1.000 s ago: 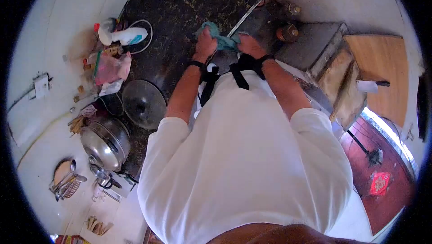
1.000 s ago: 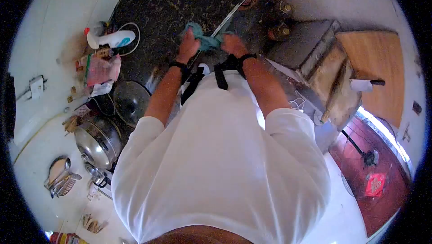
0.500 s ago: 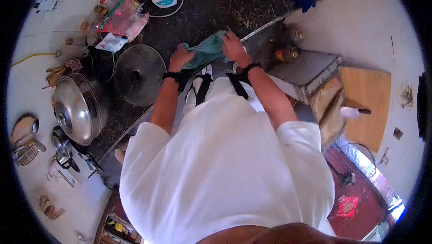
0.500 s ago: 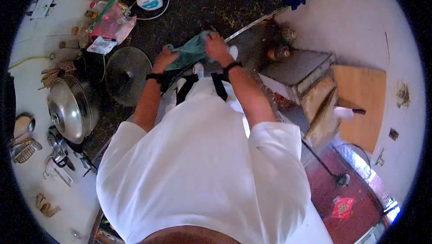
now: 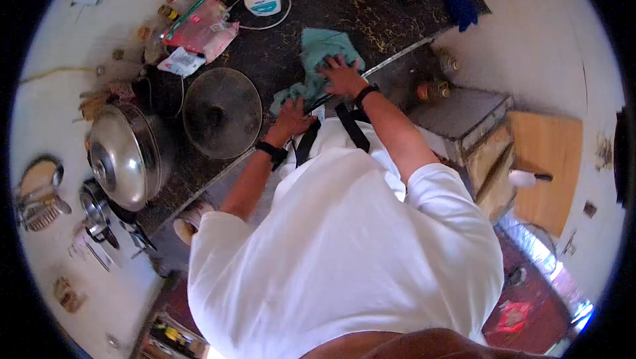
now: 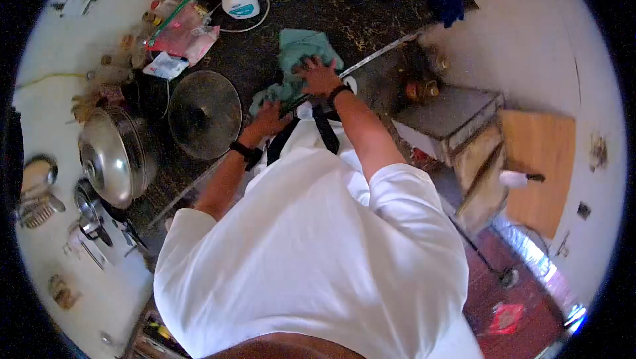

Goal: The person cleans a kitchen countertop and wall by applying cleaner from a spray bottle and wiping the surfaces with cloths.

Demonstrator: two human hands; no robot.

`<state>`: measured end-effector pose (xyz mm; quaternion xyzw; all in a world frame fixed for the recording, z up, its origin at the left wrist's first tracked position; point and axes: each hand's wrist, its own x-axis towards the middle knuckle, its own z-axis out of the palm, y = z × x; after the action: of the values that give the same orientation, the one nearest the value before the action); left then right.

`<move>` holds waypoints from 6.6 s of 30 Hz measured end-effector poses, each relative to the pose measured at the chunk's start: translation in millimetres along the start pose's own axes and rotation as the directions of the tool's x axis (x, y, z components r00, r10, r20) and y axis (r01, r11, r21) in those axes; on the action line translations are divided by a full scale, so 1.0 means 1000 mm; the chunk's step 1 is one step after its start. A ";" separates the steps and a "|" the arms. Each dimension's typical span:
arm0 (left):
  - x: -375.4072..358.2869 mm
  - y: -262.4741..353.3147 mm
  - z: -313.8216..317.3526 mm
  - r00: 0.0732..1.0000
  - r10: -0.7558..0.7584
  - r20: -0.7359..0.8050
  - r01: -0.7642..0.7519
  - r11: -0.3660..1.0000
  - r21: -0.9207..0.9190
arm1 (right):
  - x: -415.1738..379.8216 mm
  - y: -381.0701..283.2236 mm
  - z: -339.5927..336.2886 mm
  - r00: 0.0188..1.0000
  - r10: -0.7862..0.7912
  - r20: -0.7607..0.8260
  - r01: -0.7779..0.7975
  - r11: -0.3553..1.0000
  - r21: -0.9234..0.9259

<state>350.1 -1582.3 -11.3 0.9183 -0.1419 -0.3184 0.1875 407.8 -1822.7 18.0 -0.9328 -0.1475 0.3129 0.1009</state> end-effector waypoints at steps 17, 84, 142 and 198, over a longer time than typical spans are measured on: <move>0.090 0.068 -0.029 0.997 0.077 -0.002 -0.074 0.970 0.230 | 0.018 0.067 -0.022 0.995 0.032 0.095 -0.022 0.994 -0.104; 0.225 0.256 -0.002 0.983 0.171 -0.072 -0.181 0.966 -0.184 | -0.031 0.242 0.013 0.839 0.380 -0.390 0.024 0.689 0.724; 0.027 0.001 -0.012 0.963 -0.248 -0.102 0.199 0.918 -0.344 | 0.209 -0.081 -0.223 0.347 0.296 -0.890 0.593 0.665 0.453; 0.160 0.154 -0.026 0.916 -0.107 -0.386 0.026 0.978 -0.209 | -0.016 0.327 -0.195 0.754 0.599 -0.268 0.045 0.361 0.932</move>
<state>466.4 -1773.4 -10.2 0.9445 -0.0372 -0.1452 0.2924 585.1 -2152.9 88.2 -0.7831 0.2531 0.0574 0.5651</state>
